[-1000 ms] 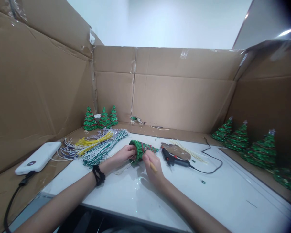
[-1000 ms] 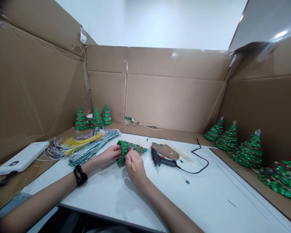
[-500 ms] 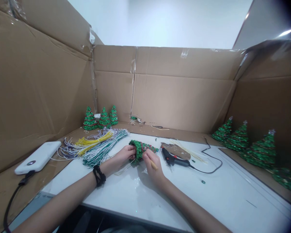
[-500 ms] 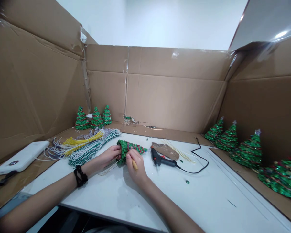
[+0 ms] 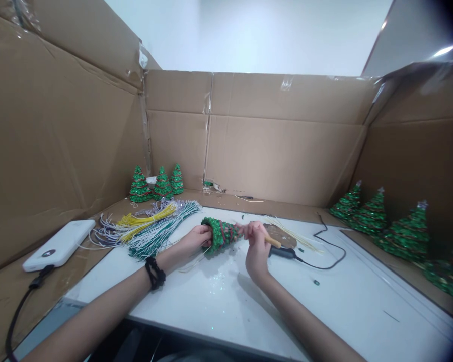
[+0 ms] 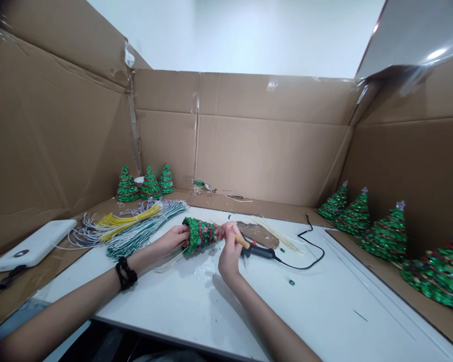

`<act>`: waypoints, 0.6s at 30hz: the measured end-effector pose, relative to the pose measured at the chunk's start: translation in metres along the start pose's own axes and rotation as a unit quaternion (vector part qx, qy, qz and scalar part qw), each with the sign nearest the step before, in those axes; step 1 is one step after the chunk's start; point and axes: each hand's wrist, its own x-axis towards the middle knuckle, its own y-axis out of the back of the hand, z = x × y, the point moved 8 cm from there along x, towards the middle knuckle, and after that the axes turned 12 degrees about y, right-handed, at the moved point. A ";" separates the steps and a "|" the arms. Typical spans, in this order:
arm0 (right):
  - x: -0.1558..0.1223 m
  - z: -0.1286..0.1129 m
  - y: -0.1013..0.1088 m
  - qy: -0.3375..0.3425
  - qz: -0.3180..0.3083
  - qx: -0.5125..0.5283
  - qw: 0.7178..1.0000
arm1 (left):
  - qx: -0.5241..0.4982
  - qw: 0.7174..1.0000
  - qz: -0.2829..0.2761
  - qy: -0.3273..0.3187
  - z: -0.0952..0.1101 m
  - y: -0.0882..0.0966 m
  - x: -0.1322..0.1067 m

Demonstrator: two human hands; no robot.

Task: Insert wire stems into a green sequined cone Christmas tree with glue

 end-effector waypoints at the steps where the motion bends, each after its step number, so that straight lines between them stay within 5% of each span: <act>1: 0.002 0.001 -0.002 -0.002 -0.023 -0.028 0.999 | 0.003 1.000 0.003 -0.005 0.001 0.000 -0.001; 7: -0.012 0.028 -0.027 -0.041 -0.214 -0.111 0.970 | -0.007 1.000 0.016 -0.012 0.003 0.001 -0.001; 12: -0.016 0.035 -0.026 -0.018 -0.228 -0.133 0.964 | 0.090 0.995 -0.012 0.027 0.013 0.011 -0.004; 18: -0.016 0.032 -0.029 -0.022 -0.233 -0.130 0.964 | 0.215 0.973 0.077 0.037 0.048 0.046 -0.025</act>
